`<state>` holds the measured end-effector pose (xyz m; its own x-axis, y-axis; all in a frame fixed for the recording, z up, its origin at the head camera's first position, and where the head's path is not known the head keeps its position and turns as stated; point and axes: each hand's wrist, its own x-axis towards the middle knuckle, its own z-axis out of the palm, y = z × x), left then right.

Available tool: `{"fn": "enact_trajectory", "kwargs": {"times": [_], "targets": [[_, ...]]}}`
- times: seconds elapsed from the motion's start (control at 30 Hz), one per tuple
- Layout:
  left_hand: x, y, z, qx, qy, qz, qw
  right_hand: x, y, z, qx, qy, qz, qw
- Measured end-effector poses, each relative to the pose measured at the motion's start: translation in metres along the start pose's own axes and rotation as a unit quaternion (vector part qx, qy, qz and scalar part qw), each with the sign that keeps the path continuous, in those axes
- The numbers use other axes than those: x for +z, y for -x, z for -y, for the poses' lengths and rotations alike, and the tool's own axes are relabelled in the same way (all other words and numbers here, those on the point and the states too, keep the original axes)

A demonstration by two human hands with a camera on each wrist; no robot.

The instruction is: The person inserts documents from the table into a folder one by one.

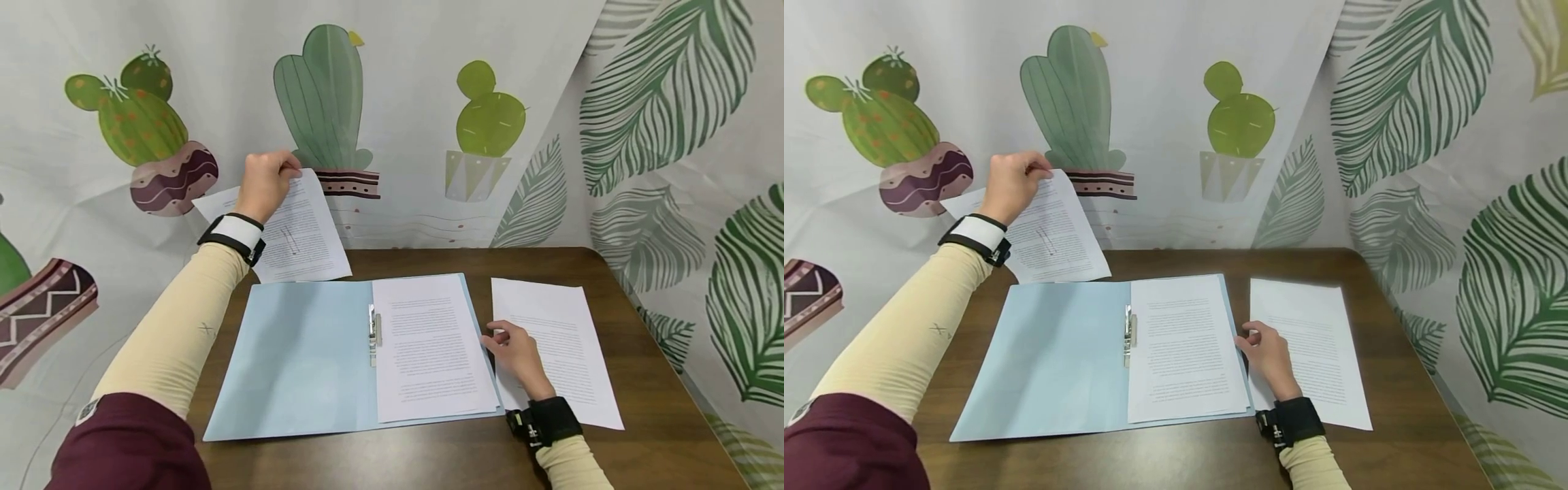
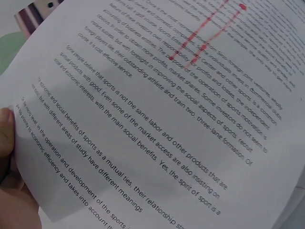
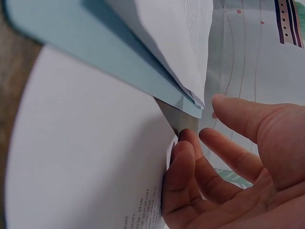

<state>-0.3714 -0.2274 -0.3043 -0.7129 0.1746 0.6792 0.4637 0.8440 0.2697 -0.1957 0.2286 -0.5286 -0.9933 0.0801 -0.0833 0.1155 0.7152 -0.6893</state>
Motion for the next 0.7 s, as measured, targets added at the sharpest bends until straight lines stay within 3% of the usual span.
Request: {"fn": "enact_trajectory", "kwargs": {"times": [0.17, 0.37, 0.57, 0.7], "targets": [[-0.005, -0.005, -0.006, -0.005, 0.006, 0.018, 0.9998, -0.001, 0.000, 0.001, -0.002, 0.000, -0.002, 1.000], [-0.015, -0.017, -0.020, 0.012, 0.008, 0.015, 0.9998, -0.001, 0.003, 0.002, -0.006, -0.004, -0.003, 1.000], [-0.024, -0.025, -0.038, 0.028, 0.009, 0.011, 0.9995, -0.002, 0.004, 0.005, -0.009, -0.009, -0.009, 1.000], [-0.027, -0.027, -0.053, 0.032, 0.022, 0.026, 0.9989, -0.003, 0.003, 0.006, -0.012, -0.010, -0.014, 1.000]]}}
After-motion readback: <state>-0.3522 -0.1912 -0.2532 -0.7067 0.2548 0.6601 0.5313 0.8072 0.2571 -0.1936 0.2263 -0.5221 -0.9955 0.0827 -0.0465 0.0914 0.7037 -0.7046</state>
